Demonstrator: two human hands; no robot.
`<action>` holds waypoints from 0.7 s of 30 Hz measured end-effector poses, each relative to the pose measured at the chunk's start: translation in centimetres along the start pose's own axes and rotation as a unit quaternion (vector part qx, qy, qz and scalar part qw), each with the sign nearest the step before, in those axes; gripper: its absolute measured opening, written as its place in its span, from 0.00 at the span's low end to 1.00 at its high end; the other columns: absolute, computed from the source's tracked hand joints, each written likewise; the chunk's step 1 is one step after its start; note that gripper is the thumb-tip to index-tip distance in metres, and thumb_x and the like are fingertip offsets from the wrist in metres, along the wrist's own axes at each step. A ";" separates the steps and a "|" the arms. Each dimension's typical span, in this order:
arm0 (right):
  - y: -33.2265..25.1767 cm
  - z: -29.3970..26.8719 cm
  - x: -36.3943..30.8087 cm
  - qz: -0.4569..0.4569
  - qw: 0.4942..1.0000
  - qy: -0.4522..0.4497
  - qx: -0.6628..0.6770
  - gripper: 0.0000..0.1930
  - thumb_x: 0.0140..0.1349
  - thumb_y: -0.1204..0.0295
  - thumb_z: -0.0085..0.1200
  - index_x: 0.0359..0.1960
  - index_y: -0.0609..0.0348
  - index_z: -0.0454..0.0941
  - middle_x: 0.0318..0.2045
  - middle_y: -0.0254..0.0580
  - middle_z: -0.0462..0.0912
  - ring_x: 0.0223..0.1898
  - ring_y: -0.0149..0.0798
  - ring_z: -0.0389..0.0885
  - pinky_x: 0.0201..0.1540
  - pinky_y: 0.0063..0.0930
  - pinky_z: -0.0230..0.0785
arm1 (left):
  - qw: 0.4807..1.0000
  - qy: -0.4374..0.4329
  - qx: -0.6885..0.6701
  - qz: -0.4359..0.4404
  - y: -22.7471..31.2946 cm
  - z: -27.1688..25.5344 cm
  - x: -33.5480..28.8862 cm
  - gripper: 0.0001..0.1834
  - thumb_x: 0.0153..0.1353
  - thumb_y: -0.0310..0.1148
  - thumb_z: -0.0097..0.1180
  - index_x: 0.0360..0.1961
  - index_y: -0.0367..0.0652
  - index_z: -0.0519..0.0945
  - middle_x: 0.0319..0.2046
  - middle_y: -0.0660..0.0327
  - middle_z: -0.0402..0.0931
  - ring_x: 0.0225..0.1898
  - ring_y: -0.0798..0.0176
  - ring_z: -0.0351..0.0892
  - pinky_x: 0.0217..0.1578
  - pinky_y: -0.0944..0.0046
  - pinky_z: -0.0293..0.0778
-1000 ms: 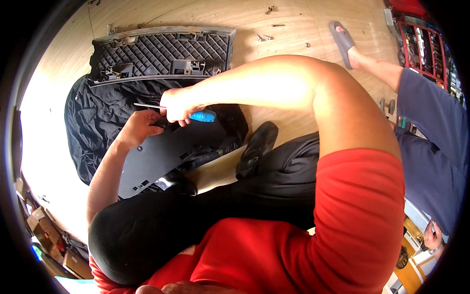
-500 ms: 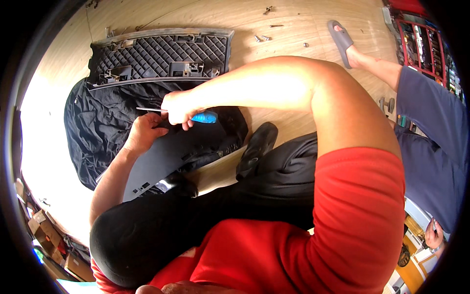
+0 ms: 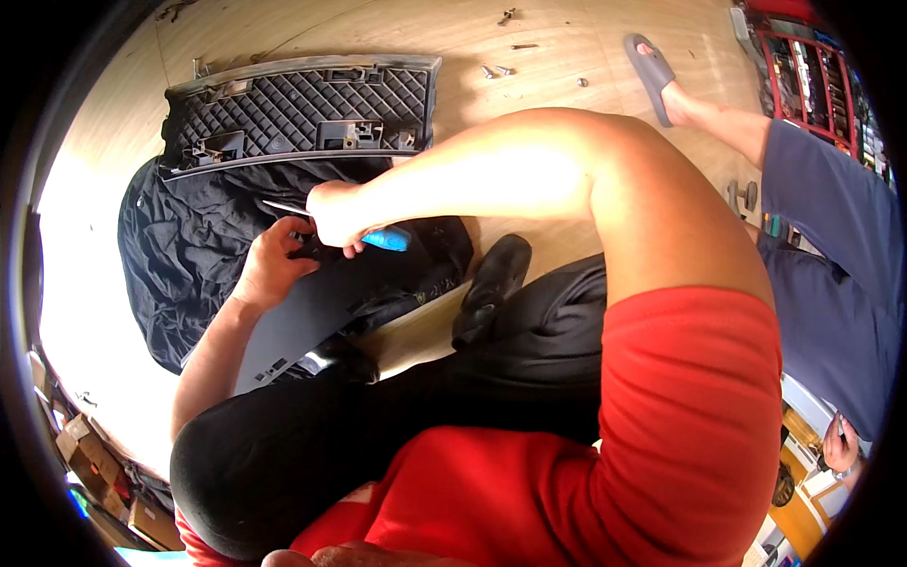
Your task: The person unwraps a plastic car grille panel from bubble wrap, fits it against the car bumper, and removes metal clips from the old grille panel using a screwdriver before installing them onto the new panel.
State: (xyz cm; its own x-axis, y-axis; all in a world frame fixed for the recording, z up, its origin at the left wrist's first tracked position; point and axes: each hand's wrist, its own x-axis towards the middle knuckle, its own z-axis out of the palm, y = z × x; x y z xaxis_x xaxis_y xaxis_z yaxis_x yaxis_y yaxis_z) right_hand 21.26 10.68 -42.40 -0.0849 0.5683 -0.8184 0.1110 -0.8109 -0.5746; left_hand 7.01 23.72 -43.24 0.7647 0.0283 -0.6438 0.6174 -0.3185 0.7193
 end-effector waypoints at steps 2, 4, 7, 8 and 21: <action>0.1 -0.1 0.0 0.004 1.000 0.000 0.015 0.14 0.52 0.85 0.42 0.40 0.73 0.76 0.22 0.51 0.83 0.20 0.37 0.84 0.20 0.28 0.77 | 1.000 -0.008 -0.004 -0.003 0.2 -0.1 0.0 0.27 0.43 0.22 0.68 0.48 0.41 0.76 0.29 0.55 0.79 0.33 0.61 0.78 0.37 0.63 0.74; 0.1 0.0 -0.1 -0.001 1.000 0.006 0.026 0.14 0.53 0.85 0.42 0.40 0.72 0.76 0.22 0.51 0.83 0.20 0.37 0.84 0.20 0.28 0.77 | 1.000 -0.017 -0.023 -0.006 0.0 -0.2 0.1 0.27 0.43 0.22 0.67 0.49 0.41 0.76 0.29 0.56 0.78 0.32 0.62 0.78 0.36 0.63 0.74; -0.3 -0.2 -0.5 -0.007 0.999 0.013 0.036 0.14 0.53 0.84 0.43 0.41 0.71 0.76 0.22 0.50 0.83 0.20 0.37 0.84 0.20 0.28 0.77 | 0.999 -0.021 -0.001 -0.024 -0.1 -0.3 0.3 0.27 0.43 0.23 0.68 0.49 0.41 0.76 0.29 0.57 0.78 0.32 0.63 0.78 0.35 0.64 0.74; -0.5 -0.2 -0.7 -0.009 0.999 0.012 0.035 0.14 0.53 0.84 0.43 0.41 0.71 0.76 0.23 0.50 0.83 0.20 0.37 0.84 0.20 0.28 0.77 | 0.999 -0.022 -0.001 -0.024 -0.1 -0.3 0.3 0.27 0.43 0.23 0.68 0.49 0.41 0.76 0.29 0.57 0.78 0.32 0.63 0.78 0.35 0.64 0.74; -0.3 -0.2 0.2 -0.002 0.999 -0.015 0.046 0.16 0.57 0.82 0.49 0.48 0.69 0.70 0.24 0.47 0.79 0.19 0.35 0.80 0.19 0.27 0.73 | 0.983 -0.137 -0.086 -0.090 -1.0 -1.8 1.7 0.18 0.46 0.23 0.65 0.40 0.29 0.79 0.31 0.60 0.80 0.33 0.69 0.76 0.38 0.68 0.72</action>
State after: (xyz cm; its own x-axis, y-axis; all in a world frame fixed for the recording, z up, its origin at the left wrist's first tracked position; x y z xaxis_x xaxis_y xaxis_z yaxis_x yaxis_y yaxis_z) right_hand 21.41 11.02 -42.40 -0.1156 0.5681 -0.8148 0.0194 -0.8189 -0.5736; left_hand 8.04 25.80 -44.59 0.5772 -0.1935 -0.7934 0.7775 -0.1667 0.6063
